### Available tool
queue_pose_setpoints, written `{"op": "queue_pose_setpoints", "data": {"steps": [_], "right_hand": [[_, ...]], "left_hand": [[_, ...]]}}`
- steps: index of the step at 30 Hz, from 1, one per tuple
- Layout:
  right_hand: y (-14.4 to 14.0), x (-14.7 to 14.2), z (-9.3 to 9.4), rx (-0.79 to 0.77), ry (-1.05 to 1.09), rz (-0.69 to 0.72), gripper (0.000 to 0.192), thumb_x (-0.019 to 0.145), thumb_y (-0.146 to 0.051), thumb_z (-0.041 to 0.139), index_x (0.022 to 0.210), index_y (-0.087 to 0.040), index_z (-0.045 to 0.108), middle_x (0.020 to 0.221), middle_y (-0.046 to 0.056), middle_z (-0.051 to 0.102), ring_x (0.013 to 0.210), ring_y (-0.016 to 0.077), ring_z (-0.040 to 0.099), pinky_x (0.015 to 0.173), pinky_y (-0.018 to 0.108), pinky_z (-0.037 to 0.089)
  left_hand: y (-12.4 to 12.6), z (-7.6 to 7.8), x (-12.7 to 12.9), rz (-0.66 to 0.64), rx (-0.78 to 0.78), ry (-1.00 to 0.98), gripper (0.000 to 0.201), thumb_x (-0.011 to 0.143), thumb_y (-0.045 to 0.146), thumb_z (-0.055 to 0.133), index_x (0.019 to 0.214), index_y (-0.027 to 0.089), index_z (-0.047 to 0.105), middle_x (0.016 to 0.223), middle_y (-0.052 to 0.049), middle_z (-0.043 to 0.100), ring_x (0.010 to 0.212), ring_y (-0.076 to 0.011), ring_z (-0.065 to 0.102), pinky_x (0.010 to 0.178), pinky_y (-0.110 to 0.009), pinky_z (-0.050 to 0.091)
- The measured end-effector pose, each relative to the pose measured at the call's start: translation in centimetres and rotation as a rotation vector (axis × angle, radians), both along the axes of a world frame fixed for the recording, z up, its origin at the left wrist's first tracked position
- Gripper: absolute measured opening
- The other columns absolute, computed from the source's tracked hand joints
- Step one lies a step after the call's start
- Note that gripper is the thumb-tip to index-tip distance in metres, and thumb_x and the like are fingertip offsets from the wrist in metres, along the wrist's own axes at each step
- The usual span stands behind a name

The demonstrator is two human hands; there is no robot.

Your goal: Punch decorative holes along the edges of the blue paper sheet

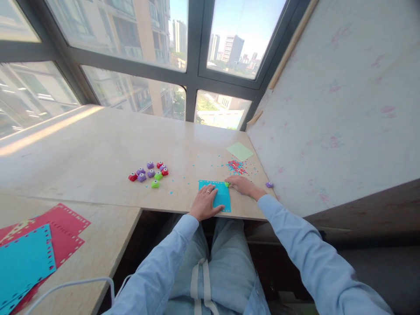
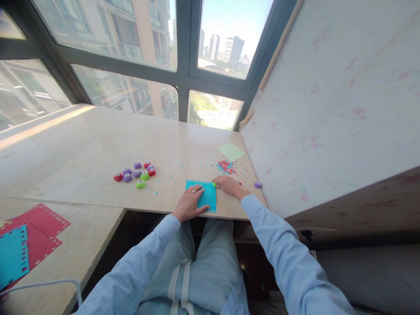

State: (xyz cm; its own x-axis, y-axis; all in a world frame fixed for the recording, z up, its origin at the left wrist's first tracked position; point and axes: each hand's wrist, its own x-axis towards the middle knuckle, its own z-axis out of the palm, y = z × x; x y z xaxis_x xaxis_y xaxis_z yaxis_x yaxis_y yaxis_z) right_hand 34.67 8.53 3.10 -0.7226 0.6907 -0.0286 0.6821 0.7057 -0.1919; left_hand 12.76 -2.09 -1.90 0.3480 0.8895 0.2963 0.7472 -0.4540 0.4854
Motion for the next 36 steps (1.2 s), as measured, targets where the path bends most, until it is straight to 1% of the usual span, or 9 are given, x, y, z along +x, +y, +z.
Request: {"op": "queue_pose_setpoints", "data": {"steps": [4, 7, 9, 11, 18, 23, 28, 32, 36], "right_hand": [[-0.5, 0.0, 0.0, -0.004, 0.019, -0.062, 0.038, 0.086, -0.015, 0.061, 0.124, -0.019, 0.064, 0.125, 0.011, 0.067, 0.117, 0.0240, 0.062, 0.101, 0.036, 0.046], [-0.7, 0.1, 0.1, -0.003, 0.023, -0.092, 0.037, 0.085, -0.016, 0.063, 0.122, -0.017, 0.065, 0.118, 0.012, 0.070, 0.108, 0.0248, 0.066, 0.096, 0.036, 0.049], [-0.9, 0.3, 0.2, 0.000, 0.022, -0.094, 0.034, 0.085, -0.017, 0.065, 0.118, -0.017, 0.066, 0.112, 0.011, 0.072, 0.103, 0.0251, 0.068, 0.093, 0.036, 0.050], [-1.1, 0.5, 0.1, -0.002, 0.031, -0.090, 0.031, 0.084, -0.018, 0.065, 0.115, -0.017, 0.067, 0.109, 0.010, 0.073, 0.102, 0.0248, 0.068, 0.093, 0.036, 0.050], [-0.9, 0.8, -0.5, 0.053, 0.120, -0.048, 0.024, 0.084, -0.018, 0.066, 0.107, -0.016, 0.070, 0.108, 0.011, 0.073, 0.105, 0.0256, 0.066, 0.096, 0.039, 0.049], [-0.1, 0.5, -1.0, 0.090, 0.139, -0.070, 0.025, 0.085, -0.017, 0.064, 0.109, -0.018, 0.070, 0.110, 0.012, 0.071, 0.108, 0.0257, 0.064, 0.097, 0.040, 0.049], [0.1, 0.4, -1.0, 0.046, 0.164, -0.086, 0.025, 0.084, -0.016, 0.064, 0.109, -0.017, 0.070, 0.110, 0.012, 0.071, 0.107, 0.0256, 0.064, 0.096, 0.040, 0.049], [-0.4, 0.8, -1.0, -0.003, 0.221, -0.065, 0.025, 0.084, -0.016, 0.063, 0.108, -0.019, 0.070, 0.110, 0.010, 0.072, 0.105, 0.0233, 0.065, 0.096, 0.037, 0.049], [-1.1, 1.5, -1.0, -0.064, 0.269, -0.137, 0.027, 0.086, -0.019, 0.062, 0.112, -0.019, 0.069, 0.111, 0.009, 0.073, 0.101, 0.0215, 0.068, 0.094, 0.035, 0.051]], "left_hand": [[0.0, 0.0, 0.0, -0.001, 0.008, 0.041, 0.068, 0.080, 0.057, 0.064, 0.130, 0.013, 0.056, 0.143, -0.020, 0.050, 0.137, -0.0347, 0.041, 0.117, -0.050, 0.026], [0.0, 0.0, 0.0, 0.001, 0.018, 0.055, 0.067, 0.080, 0.057, 0.064, 0.130, 0.014, 0.055, 0.143, -0.020, 0.050, 0.137, -0.0344, 0.041, 0.117, -0.050, 0.027], [-0.1, 0.1, 0.0, 0.000, 0.020, 0.063, 0.067, 0.081, 0.058, 0.063, 0.131, 0.014, 0.055, 0.143, -0.020, 0.050, 0.137, -0.0344, 0.041, 0.117, -0.050, 0.027], [-0.1, 0.1, 0.0, -0.001, 0.011, 0.068, 0.068, 0.081, 0.058, 0.063, 0.131, 0.012, 0.055, 0.143, -0.020, 0.049, 0.137, -0.0346, 0.041, 0.117, -0.050, 0.027], [-0.2, 0.4, -0.1, -0.001, -0.020, 0.043, 0.065, 0.081, 0.056, 0.064, 0.130, 0.014, 0.055, 0.144, -0.019, 0.049, 0.139, -0.0331, 0.039, 0.118, -0.050, 0.026], [-0.2, 0.5, -0.1, -0.005, -0.027, 0.025, 0.063, 0.081, 0.053, 0.064, 0.130, 0.014, 0.055, 0.144, -0.019, 0.050, 0.138, -0.0335, 0.039, 0.118, -0.050, 0.025], [-0.2, 0.6, 0.0, -0.001, -0.022, 0.021, 0.061, 0.081, 0.053, 0.064, 0.128, 0.014, 0.056, 0.144, -0.019, 0.049, 0.138, -0.0339, 0.040, 0.118, -0.050, 0.026], [-0.2, 0.5, 0.0, 0.001, -0.030, 0.017, 0.063, 0.081, 0.052, 0.064, 0.131, 0.014, 0.054, 0.144, -0.019, 0.049, 0.138, -0.0334, 0.040, 0.118, -0.050, 0.026], [-0.2, 0.4, 0.0, -0.001, -0.026, 0.005, 0.065, 0.081, 0.051, 0.064, 0.133, 0.014, 0.052, 0.144, -0.019, 0.049, 0.140, -0.0332, 0.038, 0.119, -0.050, 0.025]]}}
